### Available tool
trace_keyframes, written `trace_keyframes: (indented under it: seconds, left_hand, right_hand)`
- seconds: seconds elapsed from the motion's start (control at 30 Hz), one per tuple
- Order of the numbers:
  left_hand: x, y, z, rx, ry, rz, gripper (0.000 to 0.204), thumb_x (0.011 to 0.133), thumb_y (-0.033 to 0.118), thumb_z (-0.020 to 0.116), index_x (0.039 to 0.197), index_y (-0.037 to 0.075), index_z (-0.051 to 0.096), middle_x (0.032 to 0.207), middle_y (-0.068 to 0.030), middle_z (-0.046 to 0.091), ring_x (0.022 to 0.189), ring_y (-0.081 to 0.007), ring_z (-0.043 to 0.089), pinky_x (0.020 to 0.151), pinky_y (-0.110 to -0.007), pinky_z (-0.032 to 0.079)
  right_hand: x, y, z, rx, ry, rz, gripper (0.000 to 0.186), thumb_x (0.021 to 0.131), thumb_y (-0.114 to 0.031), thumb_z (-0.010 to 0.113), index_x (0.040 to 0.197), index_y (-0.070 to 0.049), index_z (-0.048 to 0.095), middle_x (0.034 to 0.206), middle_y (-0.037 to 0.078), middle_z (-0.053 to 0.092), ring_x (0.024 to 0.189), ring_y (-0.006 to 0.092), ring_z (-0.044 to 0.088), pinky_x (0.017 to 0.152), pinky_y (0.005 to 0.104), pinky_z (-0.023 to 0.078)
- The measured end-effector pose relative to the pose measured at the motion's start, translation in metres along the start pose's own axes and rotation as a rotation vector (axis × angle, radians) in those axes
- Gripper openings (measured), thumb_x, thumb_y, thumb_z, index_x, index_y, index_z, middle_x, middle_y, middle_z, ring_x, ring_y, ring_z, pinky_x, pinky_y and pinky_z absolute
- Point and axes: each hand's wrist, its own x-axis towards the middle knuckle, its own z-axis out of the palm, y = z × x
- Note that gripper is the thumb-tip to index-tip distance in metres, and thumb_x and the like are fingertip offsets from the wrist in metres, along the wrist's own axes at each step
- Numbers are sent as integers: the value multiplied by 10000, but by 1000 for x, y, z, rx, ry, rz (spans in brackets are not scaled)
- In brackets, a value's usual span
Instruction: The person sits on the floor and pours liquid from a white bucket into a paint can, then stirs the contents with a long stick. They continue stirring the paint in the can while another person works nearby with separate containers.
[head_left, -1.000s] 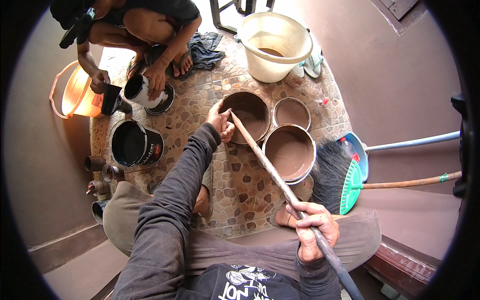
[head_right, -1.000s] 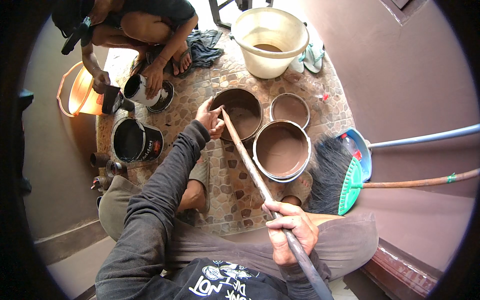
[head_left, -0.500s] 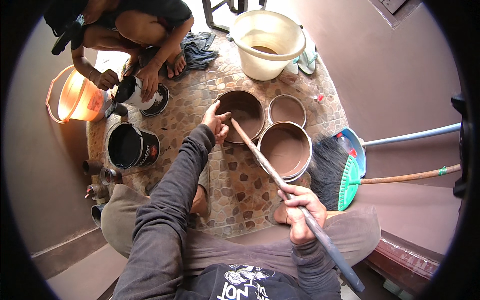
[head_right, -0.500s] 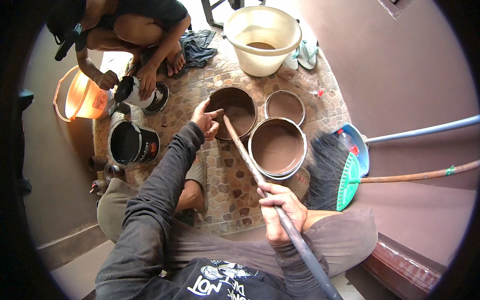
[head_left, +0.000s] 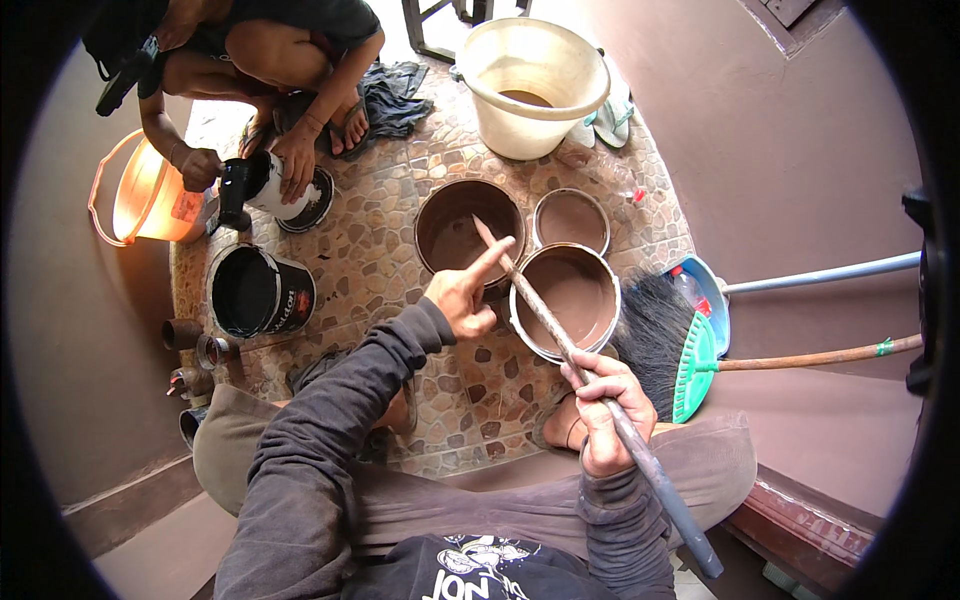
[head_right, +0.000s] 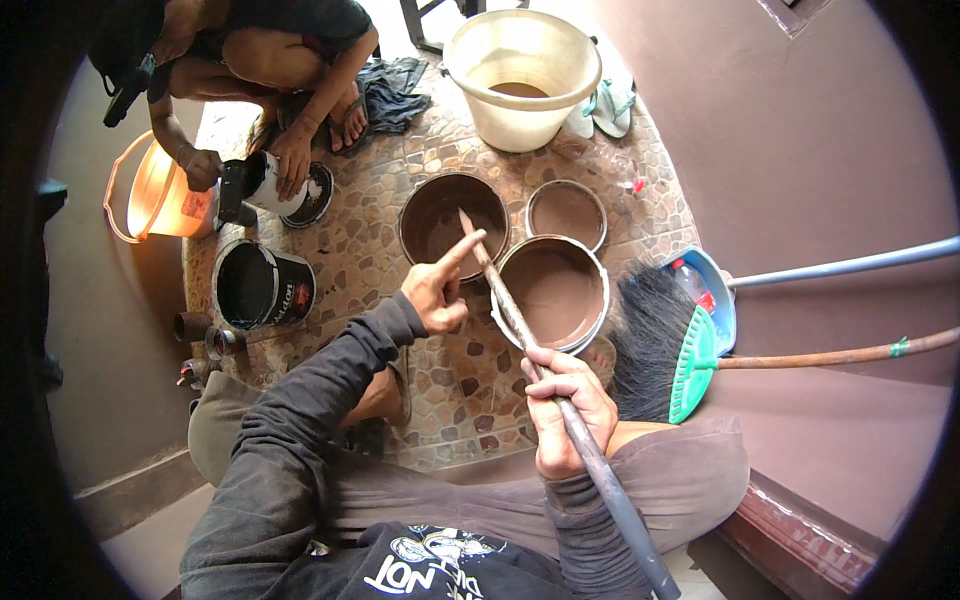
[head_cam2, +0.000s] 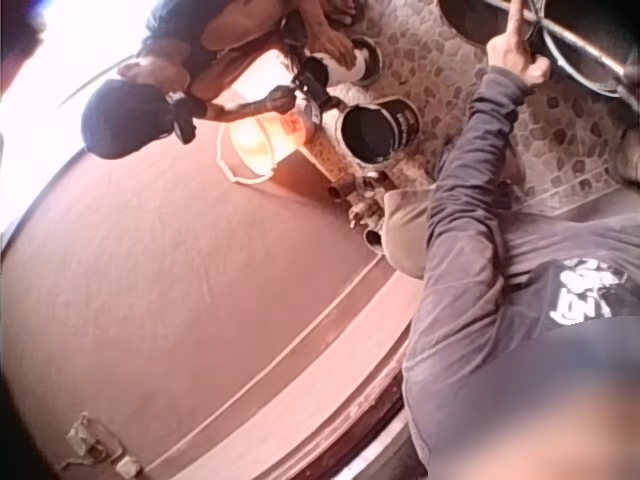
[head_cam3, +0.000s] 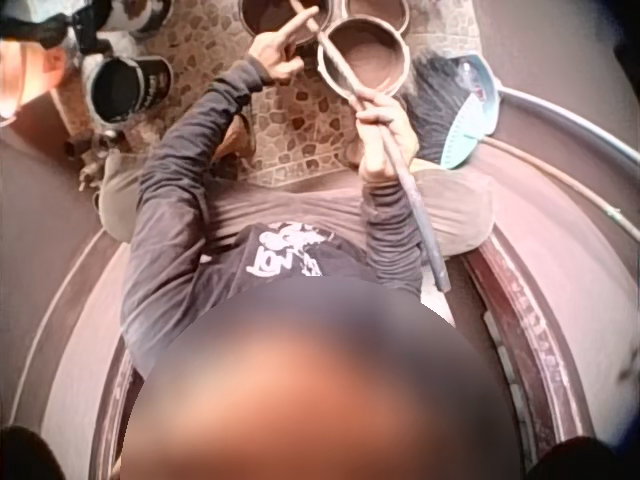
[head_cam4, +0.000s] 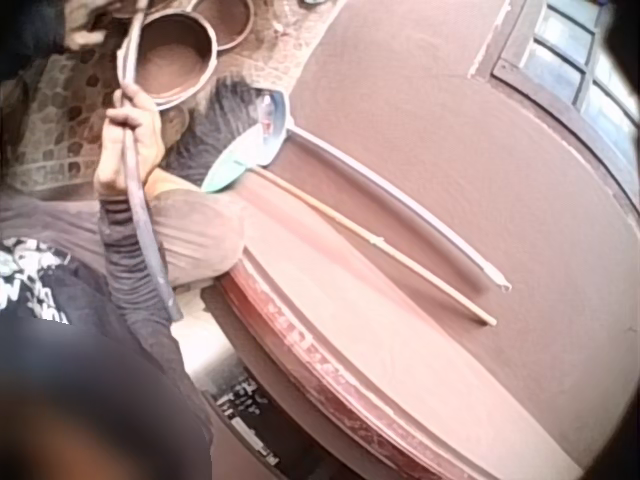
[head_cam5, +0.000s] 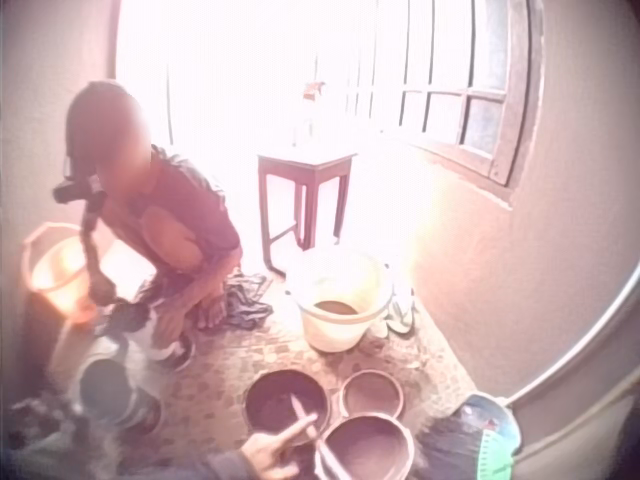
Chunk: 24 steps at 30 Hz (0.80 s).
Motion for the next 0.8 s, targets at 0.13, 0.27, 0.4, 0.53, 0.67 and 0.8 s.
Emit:
trace_keyframes:
  seconds: [0.13,0.27,0.4,0.53,0.67,0.8]
  left_hand:
    - [-2,12,6,29,-47,110,942,554,151,579,1434,151,244,475,-47,424,410,-199,481,464,-317,448]
    - [0,6,9,35,-59,70,935,559,177,584,1432,162,248,482,-54,436,419,-213,498,471,-330,459]
    - [3,0,11,132,-63,35,926,572,187,583,1431,165,236,483,-75,452,444,-235,537,478,-342,468]
    - [8,-1,9,246,-44,21,906,593,189,581,1425,176,222,504,-142,486,486,-319,561,497,-395,473]
    - [13,-3,0,310,-77,-48,891,605,205,575,1418,183,211,529,-205,506,511,-386,550,514,-446,462]
    - [19,-6,-12,415,-164,-150,906,599,229,570,1421,171,194,539,-209,524,526,-377,562,541,-454,464]
  right_hand:
    - [1,1,0,143,64,54,76,738,41,510,808,51,536,1078,264,550,953,299,600,881,382,486]
    - [3,-1,-3,367,176,103,86,669,67,455,751,67,484,1083,319,508,988,413,571,902,471,484]
    - [7,-7,-13,693,360,184,142,577,48,420,715,80,407,1041,366,495,998,599,484,875,604,470]
    - [9,-11,-25,733,459,248,136,572,0,413,699,43,390,1009,364,504,964,630,479,848,632,473]
    - [9,-13,-32,774,462,242,142,569,-21,419,698,23,380,1004,356,509,960,644,468,847,640,470]
    - [6,-15,-38,829,384,198,126,613,-1,423,732,39,419,1085,358,487,1003,696,377,864,684,427]
